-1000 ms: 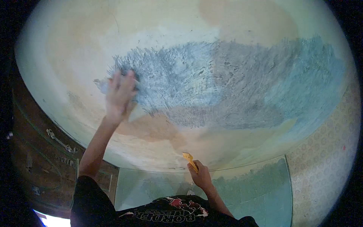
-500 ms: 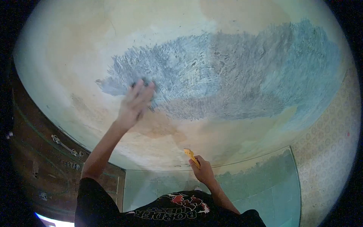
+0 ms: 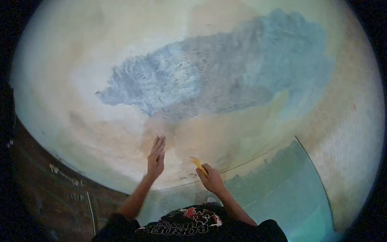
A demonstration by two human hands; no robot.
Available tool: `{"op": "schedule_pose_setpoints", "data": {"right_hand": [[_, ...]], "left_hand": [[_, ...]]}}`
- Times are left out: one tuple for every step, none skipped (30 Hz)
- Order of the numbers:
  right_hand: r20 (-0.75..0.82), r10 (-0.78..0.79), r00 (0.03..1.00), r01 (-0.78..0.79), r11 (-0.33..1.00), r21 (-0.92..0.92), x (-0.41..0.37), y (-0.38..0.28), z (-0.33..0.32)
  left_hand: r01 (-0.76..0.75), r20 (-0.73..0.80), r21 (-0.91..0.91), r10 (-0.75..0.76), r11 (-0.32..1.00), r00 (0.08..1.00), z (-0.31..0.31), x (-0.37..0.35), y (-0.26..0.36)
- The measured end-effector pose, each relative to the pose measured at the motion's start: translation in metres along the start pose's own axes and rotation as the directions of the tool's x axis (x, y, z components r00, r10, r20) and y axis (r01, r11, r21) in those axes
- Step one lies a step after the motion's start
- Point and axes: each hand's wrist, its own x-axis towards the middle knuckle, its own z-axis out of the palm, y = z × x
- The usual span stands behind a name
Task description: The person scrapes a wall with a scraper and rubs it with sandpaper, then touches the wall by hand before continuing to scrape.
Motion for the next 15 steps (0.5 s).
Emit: {"op": "schedule_pose_setpoints", "data": {"right_hand": [[-0.018,0.016,1.000,-0.017,1.000,-0.012,-0.011,0.000,-0.001],[-0.031,0.033,0.999,-0.034,0.999,-0.031,-0.022,0.001,-0.004],[-0.069,0.047,0.997,-0.050,0.998,-0.045,-0.035,0.001,-0.006],[-0.082,0.056,0.995,-0.060,0.997,-0.040,-0.049,0.002,-0.008],[-0.092,0.069,0.993,-0.073,0.997,-0.033,-0.064,0.003,-0.009],[-0.095,0.092,0.991,-0.097,0.994,-0.054,-0.077,0.007,-0.013],[-0.119,0.110,0.987,-0.117,0.991,-0.060,-0.091,0.007,-0.018],[-0.134,0.160,0.978,-0.171,0.982,-0.078,-0.106,0.008,-0.024],[-0.143,0.201,0.969,-0.215,0.972,-0.094,-0.117,0.008,-0.028],[-0.146,0.204,0.968,-0.219,0.971,-0.093,-0.125,0.009,-0.033],[-0.139,0.219,0.966,-0.236,0.964,-0.121,-0.134,0.010,-0.040],[-0.130,0.234,0.963,-0.253,0.956,-0.148,-0.143,0.012,-0.047],[-0.128,0.238,0.963,-0.256,0.956,-0.147,-0.152,0.012,-0.053],[-0.128,0.201,0.971,-0.215,0.971,-0.104,-0.159,0.012,-0.057],[-0.126,0.159,0.979,-0.168,0.984,-0.059,-0.164,0.012,-0.060]], "left_hand": [[0.225,-0.111,-0.219,-0.254,0.949,0.961,0.010,-0.012,0.016],[0.538,0.032,-0.391,-0.573,0.747,0.819,0.017,-0.042,0.002],[0.773,0.229,-0.476,-0.790,0.419,0.569,0.028,-0.074,-0.016],[0.758,0.268,-0.542,-0.781,0.362,0.565,0.036,-0.096,-0.016],[0.745,0.309,-0.597,-0.771,0.298,0.556,0.041,-0.109,-0.009],[0.749,0.340,-0.597,-0.755,0.287,0.560,0.047,-0.121,-0.001],[0.761,0.399,-0.628,-0.770,0.167,0.498,0.048,-0.129,0.020],[0.763,0.453,-0.645,-0.782,0.044,0.429,0.047,-0.140,0.037],[0.768,0.463,-0.640,-0.778,0.039,0.425,0.048,-0.152,0.048],[0.777,0.461,-0.626,-0.772,0.066,0.437,0.048,-0.162,0.058],[0.786,0.460,-0.612,-0.767,0.092,0.448,0.048,-0.171,0.069],[0.798,0.477,-0.592,-0.751,0.110,0.457,0.043,-0.181,0.080],[0.800,0.478,-0.590,-0.753,0.107,0.453,0.042,-0.189,0.089],[0.789,0.483,-0.605,-0.739,0.107,0.470,0.041,-0.197,0.098],[0.776,0.481,-0.621,-0.727,0.111,0.489,0.039,-0.205,0.107]]}}
